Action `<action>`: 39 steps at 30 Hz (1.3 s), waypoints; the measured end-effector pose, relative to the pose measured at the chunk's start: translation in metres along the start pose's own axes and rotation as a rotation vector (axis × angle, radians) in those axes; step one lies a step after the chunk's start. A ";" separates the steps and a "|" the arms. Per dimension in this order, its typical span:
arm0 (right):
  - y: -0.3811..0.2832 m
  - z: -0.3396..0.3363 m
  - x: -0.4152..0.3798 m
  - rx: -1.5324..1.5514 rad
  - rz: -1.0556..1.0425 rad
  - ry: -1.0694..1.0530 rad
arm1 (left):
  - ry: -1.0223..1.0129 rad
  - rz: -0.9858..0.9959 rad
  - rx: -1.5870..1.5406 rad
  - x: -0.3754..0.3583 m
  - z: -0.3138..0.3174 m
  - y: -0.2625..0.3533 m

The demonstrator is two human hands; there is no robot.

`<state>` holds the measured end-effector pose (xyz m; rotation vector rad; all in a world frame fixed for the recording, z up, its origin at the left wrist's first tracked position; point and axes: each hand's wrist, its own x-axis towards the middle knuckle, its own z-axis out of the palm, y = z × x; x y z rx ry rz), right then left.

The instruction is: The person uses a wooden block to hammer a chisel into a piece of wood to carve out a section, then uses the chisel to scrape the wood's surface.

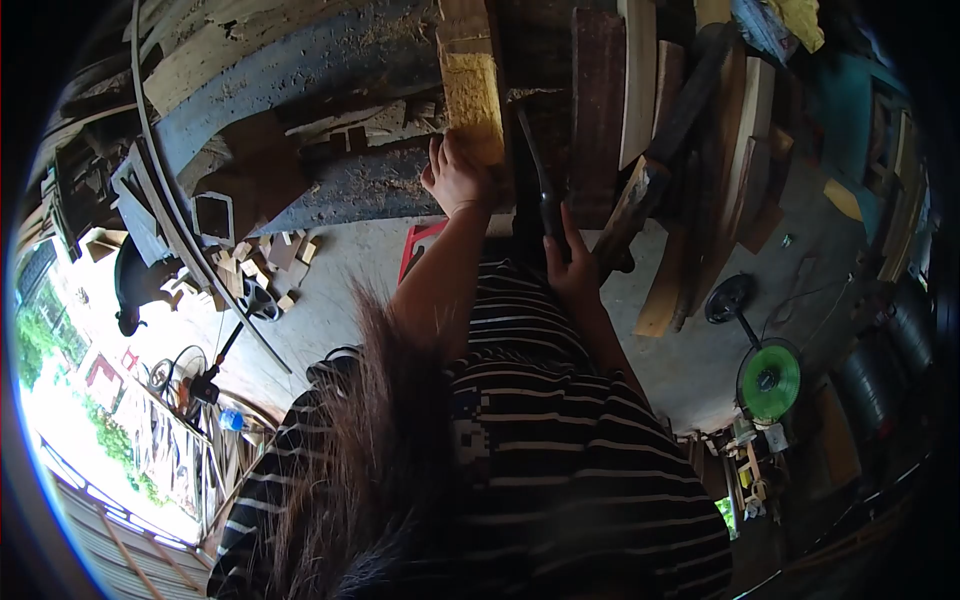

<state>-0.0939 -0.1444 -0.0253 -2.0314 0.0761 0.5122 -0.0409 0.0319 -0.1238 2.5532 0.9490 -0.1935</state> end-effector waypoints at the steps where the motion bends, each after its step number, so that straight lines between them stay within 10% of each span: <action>1: -0.003 -0.005 -0.005 0.016 0.090 -0.034 | -0.009 -0.004 0.000 0.000 0.000 0.000; 13: -0.035 -0.047 -0.065 -0.304 0.460 -0.184 | 0.008 -0.022 -0.059 -0.005 0.001 0.004; 21: -0.014 -0.065 -0.056 -0.523 0.206 -0.262 | 0.131 -0.135 -0.107 0.014 0.010 0.001; 33: -0.086 -0.065 -0.025 -0.719 0.181 -0.422 | 0.297 0.450 -0.004 0.019 -0.013 0.027; 39: -0.077 -0.064 -0.013 -0.747 0.090 -0.491 | -0.112 0.180 -0.143 0.076 -0.037 0.090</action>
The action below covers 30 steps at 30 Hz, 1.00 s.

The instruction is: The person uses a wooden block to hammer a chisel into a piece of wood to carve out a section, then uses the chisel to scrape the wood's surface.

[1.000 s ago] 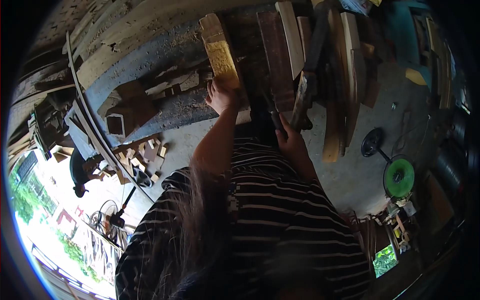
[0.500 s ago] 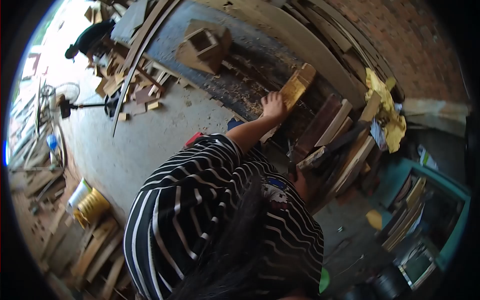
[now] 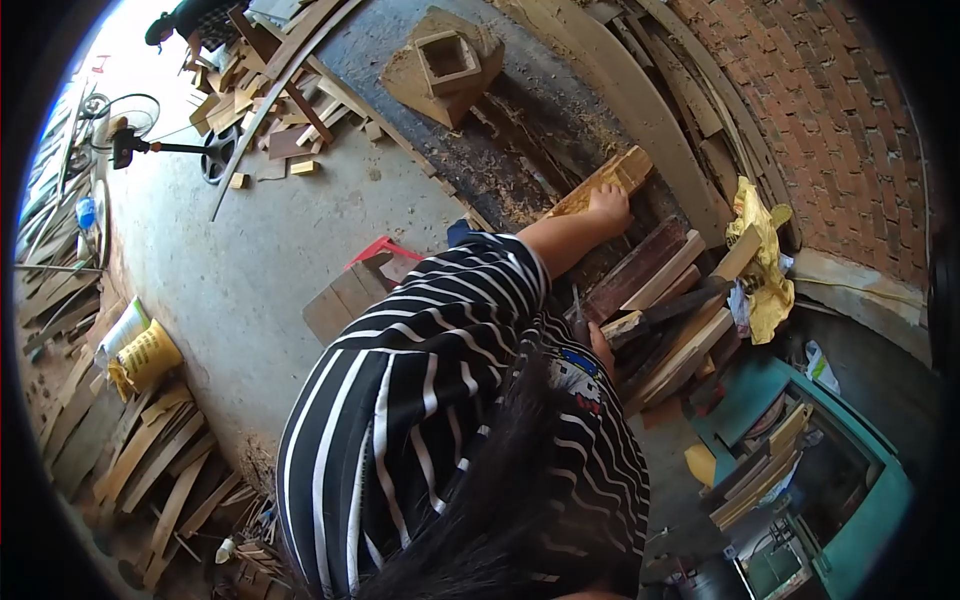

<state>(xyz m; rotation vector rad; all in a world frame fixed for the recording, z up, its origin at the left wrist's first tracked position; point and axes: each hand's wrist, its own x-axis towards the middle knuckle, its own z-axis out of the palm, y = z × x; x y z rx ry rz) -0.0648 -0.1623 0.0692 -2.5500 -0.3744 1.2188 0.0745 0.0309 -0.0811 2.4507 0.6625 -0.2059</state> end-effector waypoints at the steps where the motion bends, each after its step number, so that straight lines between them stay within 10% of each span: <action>1: -0.002 -0.001 -0.003 0.023 0.026 0.022 | -0.021 -0.060 0.038 0.010 0.002 0.006; 30: 0.041 0.013 0.007 0.111 0.003 0.098 | 0.030 0.055 0.076 0.028 0.007 -0.006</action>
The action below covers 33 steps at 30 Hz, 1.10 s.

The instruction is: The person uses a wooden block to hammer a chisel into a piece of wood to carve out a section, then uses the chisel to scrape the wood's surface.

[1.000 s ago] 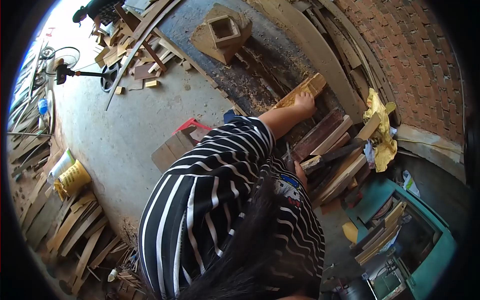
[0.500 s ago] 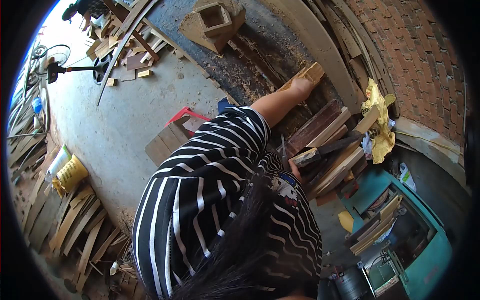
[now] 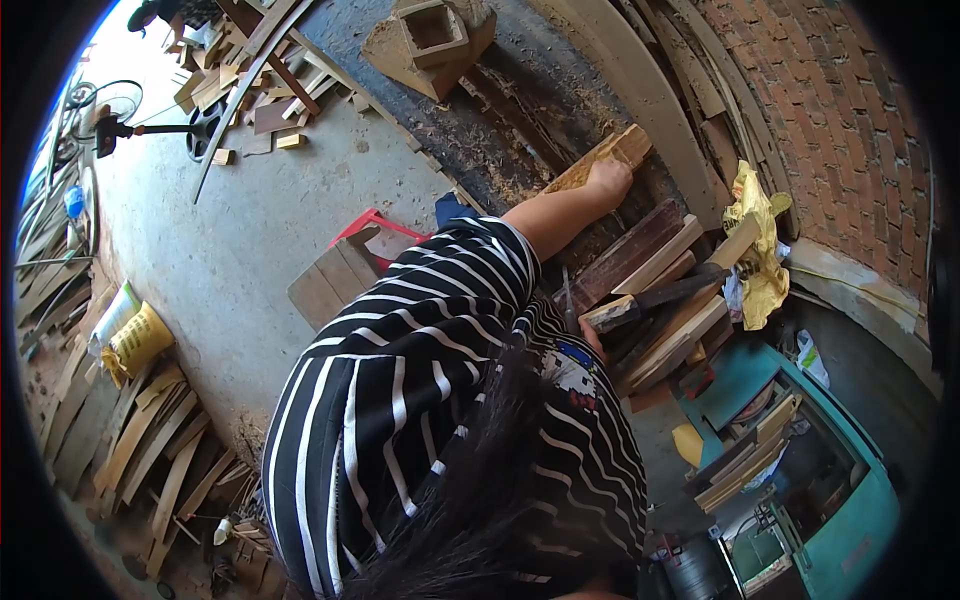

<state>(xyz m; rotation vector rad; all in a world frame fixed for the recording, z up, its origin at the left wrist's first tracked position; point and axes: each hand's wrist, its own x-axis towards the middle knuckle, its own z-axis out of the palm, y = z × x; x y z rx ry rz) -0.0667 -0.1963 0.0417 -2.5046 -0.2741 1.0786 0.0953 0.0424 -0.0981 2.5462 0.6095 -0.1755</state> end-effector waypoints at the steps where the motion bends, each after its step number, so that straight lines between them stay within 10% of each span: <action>1: -0.001 0.001 -0.001 0.013 -0.019 0.016 | -0.002 0.001 0.000 0.000 0.001 0.003; 19: 0.007 0.007 -0.003 0.026 0.047 0.024 | -0.109 -0.017 -0.271 0.006 0.016 -0.019; 28: -0.004 0.008 -0.010 0.037 0.127 0.005 | -0.031 -0.557 -0.876 0.020 0.013 -0.036; 33: 0.001 0.014 -0.010 0.052 0.148 0.020 | 0.044 -0.260 -0.648 0.005 0.025 -0.044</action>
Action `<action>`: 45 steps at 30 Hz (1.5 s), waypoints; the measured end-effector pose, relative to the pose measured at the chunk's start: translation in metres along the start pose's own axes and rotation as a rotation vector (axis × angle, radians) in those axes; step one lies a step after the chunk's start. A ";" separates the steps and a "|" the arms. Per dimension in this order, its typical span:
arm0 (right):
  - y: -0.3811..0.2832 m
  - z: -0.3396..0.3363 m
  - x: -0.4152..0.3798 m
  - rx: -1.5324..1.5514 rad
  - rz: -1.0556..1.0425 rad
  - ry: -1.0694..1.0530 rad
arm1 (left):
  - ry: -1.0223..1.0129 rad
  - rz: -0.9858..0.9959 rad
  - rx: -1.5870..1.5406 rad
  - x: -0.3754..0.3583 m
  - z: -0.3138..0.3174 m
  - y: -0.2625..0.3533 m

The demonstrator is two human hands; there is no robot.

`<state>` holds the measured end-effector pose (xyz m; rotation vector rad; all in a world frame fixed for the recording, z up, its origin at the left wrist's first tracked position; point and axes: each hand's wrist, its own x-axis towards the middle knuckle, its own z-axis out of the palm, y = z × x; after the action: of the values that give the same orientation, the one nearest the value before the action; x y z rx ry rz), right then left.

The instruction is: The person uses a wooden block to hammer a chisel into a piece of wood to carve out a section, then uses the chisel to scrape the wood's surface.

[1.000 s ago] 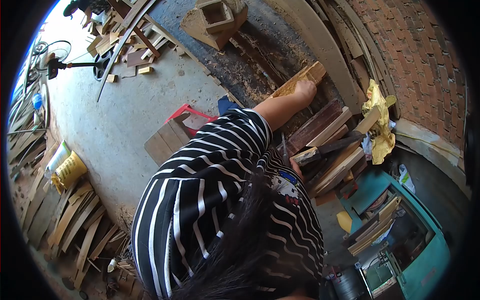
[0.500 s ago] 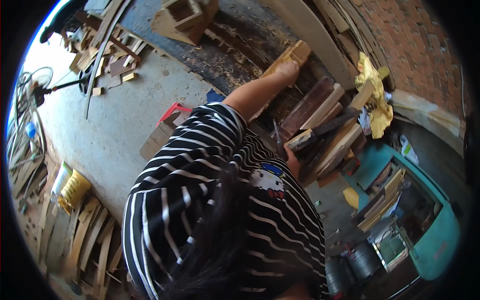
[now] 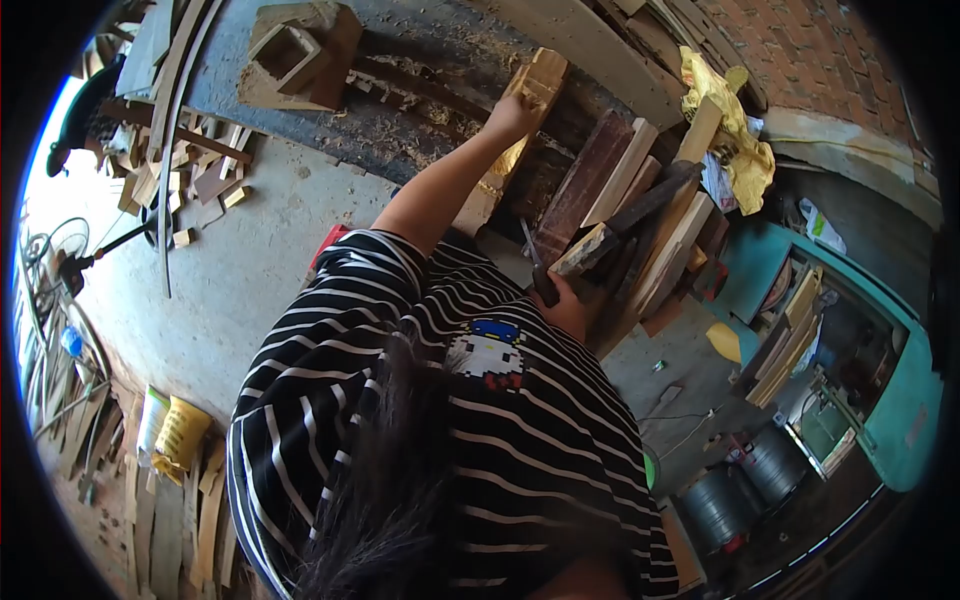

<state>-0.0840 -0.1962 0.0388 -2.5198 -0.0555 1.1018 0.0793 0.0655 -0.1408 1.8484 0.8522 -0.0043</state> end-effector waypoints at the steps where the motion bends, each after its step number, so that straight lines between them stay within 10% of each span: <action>1: -0.001 0.001 -0.001 0.003 -0.022 0.016 | -0.026 0.033 0.044 -0.005 -0.004 0.006; 18: -0.006 0.001 -0.008 0.026 -0.049 0.080 | 0.015 0.122 0.458 -0.016 0.003 0.040; 33: -0.012 0.000 -0.020 0.146 0.032 0.151 | -0.007 -0.146 0.118 -0.020 0.007 0.032; 39: -0.001 0.008 -0.018 0.168 0.084 0.090 | 0.075 0.473 0.564 -0.073 0.009 -0.021; 45: 0.030 0.026 -0.006 0.227 0.013 -0.037 | -0.081 0.575 0.717 -0.119 -0.042 -0.039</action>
<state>-0.1101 -0.2166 0.0166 -2.3016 0.0729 1.0936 -0.0465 0.0421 -0.1093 2.6931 0.2311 -0.0259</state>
